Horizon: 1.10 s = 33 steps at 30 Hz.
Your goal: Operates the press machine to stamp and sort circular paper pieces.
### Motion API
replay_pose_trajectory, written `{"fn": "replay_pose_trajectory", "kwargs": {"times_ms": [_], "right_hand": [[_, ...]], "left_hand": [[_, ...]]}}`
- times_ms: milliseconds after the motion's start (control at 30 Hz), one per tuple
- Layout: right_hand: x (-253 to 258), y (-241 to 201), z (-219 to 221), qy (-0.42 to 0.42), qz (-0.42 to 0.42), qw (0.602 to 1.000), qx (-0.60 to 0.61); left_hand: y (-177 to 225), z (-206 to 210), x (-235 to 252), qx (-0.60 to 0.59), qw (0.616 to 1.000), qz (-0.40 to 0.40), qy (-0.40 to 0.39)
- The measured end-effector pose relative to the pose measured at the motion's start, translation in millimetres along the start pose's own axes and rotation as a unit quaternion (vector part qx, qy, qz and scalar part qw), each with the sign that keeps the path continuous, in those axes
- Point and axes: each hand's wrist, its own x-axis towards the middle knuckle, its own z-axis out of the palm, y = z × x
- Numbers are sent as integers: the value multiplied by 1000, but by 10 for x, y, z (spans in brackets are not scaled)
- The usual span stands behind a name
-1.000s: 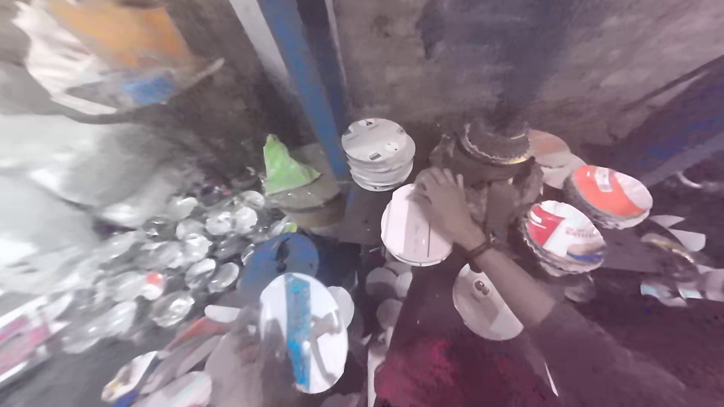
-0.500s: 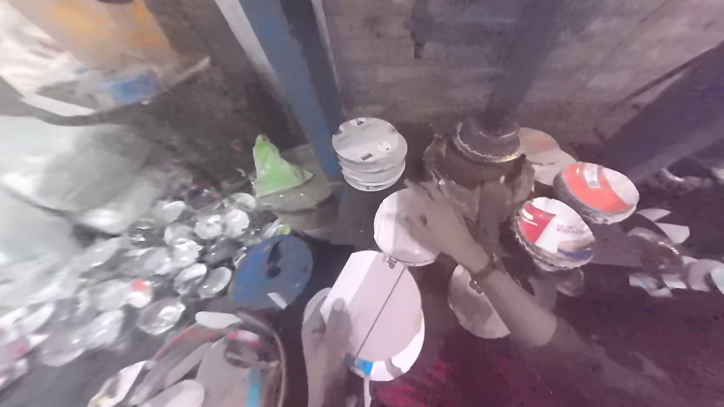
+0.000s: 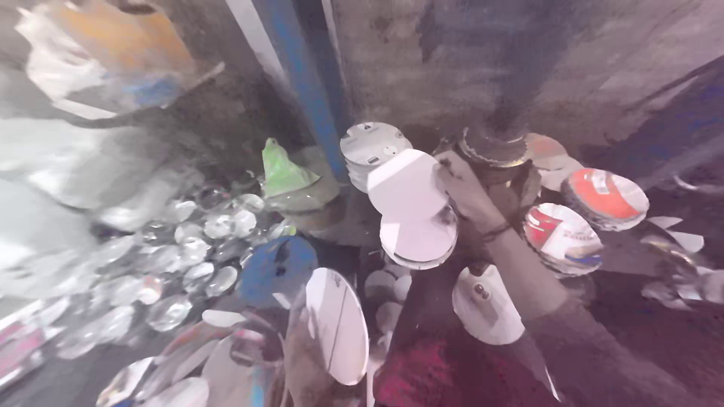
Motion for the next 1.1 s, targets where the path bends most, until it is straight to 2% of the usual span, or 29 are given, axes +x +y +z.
{"fn": "replay_pose_trajectory", "kwargs": {"times_ms": [100, 167, 200, 267, 333, 367, 433, 467, 533, 600, 667, 733, 800, 867, 933, 967, 1000, 1033, 1067, 1100], "right_hand": [[346, -124, 285, 39, 65, 990, 117], [493, -155, 365, 34, 67, 986, 149], [479, -147, 375, 36, 52, 992, 110], [233, -105, 315, 22, -15, 997, -73], [-122, -51, 237, -19, -60, 955, -290], [-226, 5, 242, -38, -56, 928, -368], [-331, 164, 283, -41, -40, 886, -459], [-347, 219, 300, -27, -51, 882, -467], [-331, 223, 295, 21, -110, 887, -447], [-324, 163, 240, 55, -142, 912, -381], [-368, 121, 111, 61, -140, 944, -292], [-407, 27, 0, 45, -151, 959, -236], [-566, -80, 42, -22, -166, 967, -190], [-874, -189, 202, -144, -116, 974, -128], [-1129, -228, 321, -274, -60, 959, -42], [-1173, -221, 327, -303, -32, 952, -6], [-1173, -210, 304, -289, -19, 957, 6], [-1128, -204, 274, -237, -29, 971, -19], [-1044, -171, 256, -157, -69, 981, -88], [-914, -91, 254, -72, -126, 974, -175]], "left_hand": [[36, 143, -13, -44, 998, -37, -17], [53, 183, -51, -41, 998, -53, -21], [53, 176, -68, -34, 997, -60, -25], [23, 116, -69, -16, 997, -78, -15], [-11, 94, -47, 4, 996, -92, 2], [-21, 79, -41, 19, 995, -97, 3], [-27, 87, -21, 44, 994, -104, 15], [-21, 106, -8, 58, 993, -100, 13], [-6, 194, 16, 64, 995, -78, 17], [6, 259, 7, 55, 997, -45, 23], [44, 282, -21, 47, 998, -39, 22], [84, 305, -34, 32, 999, -37, 14], [72, 329, -60, 10, 1000, -20, 5], [40, 409, -92, 11, 1000, -4, -22], [15, 470, -148, -2, 997, -11, -71], [-8, 474, -183, -16, 995, -18, -100], [-26, 461, -229, -33, 989, -37, -136], [-32, 447, -283, -47, 981, -64, -177], [-35, 435, -348, -53, 968, -93, -228], [-53, 428, -412, -63, 948, -124, -286]]}}
